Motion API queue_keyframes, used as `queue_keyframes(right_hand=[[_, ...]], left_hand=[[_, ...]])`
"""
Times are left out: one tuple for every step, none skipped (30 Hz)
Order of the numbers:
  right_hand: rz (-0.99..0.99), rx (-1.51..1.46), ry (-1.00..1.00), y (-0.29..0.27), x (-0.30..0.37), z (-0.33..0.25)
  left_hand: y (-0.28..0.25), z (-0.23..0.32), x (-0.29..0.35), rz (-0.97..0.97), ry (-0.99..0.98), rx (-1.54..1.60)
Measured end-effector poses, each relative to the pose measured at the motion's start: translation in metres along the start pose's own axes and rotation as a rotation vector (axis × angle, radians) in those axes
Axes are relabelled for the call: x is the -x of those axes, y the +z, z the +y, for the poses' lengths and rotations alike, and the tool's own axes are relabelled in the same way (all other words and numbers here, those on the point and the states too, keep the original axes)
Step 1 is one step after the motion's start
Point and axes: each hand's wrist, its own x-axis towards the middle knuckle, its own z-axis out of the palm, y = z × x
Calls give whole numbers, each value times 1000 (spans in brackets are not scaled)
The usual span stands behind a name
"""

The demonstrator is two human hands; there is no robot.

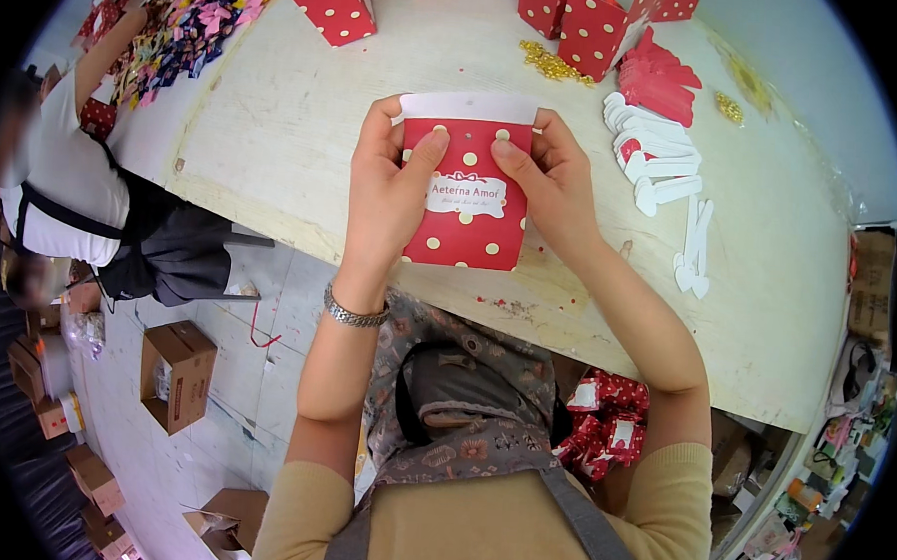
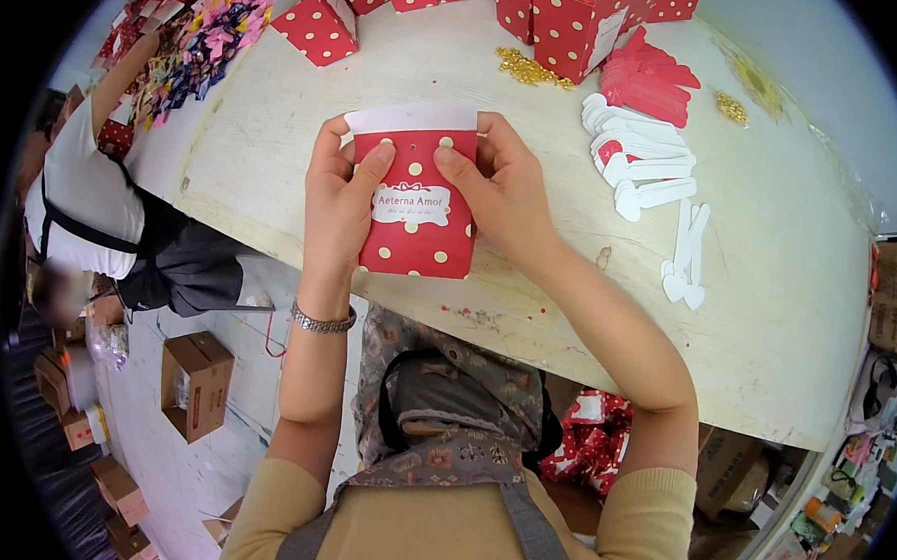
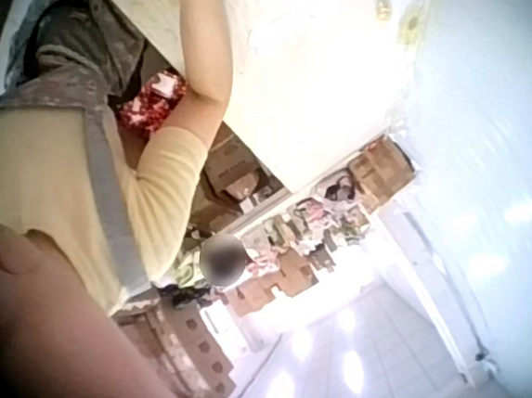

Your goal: The person assembles small red polka-dotted gift boxes by hand. They fold the flat paper pieces into box shapes, insert white paper liners, and place small items inside before closing the lids. The finished boxes are set aside on the table.

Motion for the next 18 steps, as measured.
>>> queue_keyframes(right_hand=[[-3,-44,7,1,0,0],[19,-87,38,3,0,0],[41,-130,69,5,1,-1],[62,-173,100,6,1,-2],[63,-166,105,7,1,-4],[64,-159,109,8,2,-6],[65,-152,114,9,2,-7],[54,-123,107,7,2,-4],[42,-94,100,5,2,0],[31,-65,93,4,3,3],[23,-60,99,4,3,2],[16,-55,105,4,4,-1],[8,-50,111,4,4,-3],[-18,8,44,2,4,-1],[-44,67,-22,0,5,1],[-71,125,-88,-1,5,3],[-72,135,-119,-2,6,3],[-74,146,-150,-2,7,2]], left_hand=[[0,-2,1,3,22,57],[2,-1,1,0,-6,78],[3,1,0,-3,-34,99],[4,2,-1,-6,-61,119],[3,1,-2,1,-65,110],[3,1,-3,8,-68,100],[2,1,-3,15,-71,91],[0,2,-3,8,-112,69],[-3,5,-3,2,-153,47],[-6,6,-4,-5,-193,25],[-7,5,-3,-19,-186,32],[-8,3,-1,-33,-179,39],[-9,1,0,-47,-172,46],[-10,-3,1,-44,-91,-27],[-12,-8,2,-42,-10,-101],[-13,-11,3,-40,71,-174],[-12,-11,5,-27,82,-153],[-10,-10,8,-14,94,-132]])
